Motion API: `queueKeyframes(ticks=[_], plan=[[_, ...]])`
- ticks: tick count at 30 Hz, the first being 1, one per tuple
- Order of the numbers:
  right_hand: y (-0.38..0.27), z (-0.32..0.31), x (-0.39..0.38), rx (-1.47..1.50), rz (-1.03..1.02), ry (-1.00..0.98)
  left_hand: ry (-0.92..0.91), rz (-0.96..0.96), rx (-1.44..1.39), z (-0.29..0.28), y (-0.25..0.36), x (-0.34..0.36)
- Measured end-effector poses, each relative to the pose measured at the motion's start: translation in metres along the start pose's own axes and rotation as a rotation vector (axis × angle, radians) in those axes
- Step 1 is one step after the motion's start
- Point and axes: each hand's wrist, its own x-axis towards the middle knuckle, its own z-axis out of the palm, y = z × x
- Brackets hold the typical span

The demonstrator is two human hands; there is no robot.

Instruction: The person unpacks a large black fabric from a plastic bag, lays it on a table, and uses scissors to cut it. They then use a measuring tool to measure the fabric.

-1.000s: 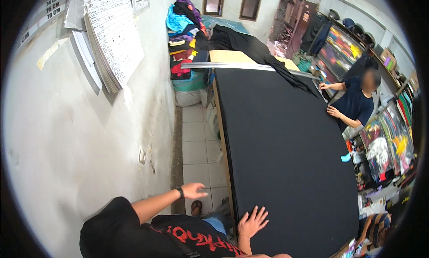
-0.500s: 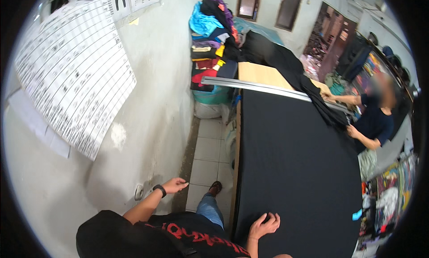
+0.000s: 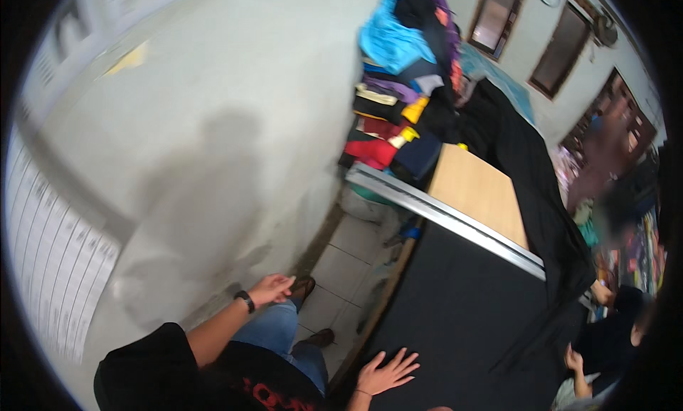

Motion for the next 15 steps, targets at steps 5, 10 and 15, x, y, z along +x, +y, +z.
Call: queueKeyframes(ticks=[5,10,15], plan=[[-0.018,-0.018,0.011,0.038,0.103,-0.064,-0.096,0.096,0.190,0.032,0.106,0.082],[-0.028,-0.023,0.026,0.064,0.108,-0.031,-0.366,0.307,0.108,0.129,0.241,0.183],[-0.029,-0.018,0.031,0.175,0.342,0.033,-0.652,0.440,0.244,0.242,0.306,0.225]])
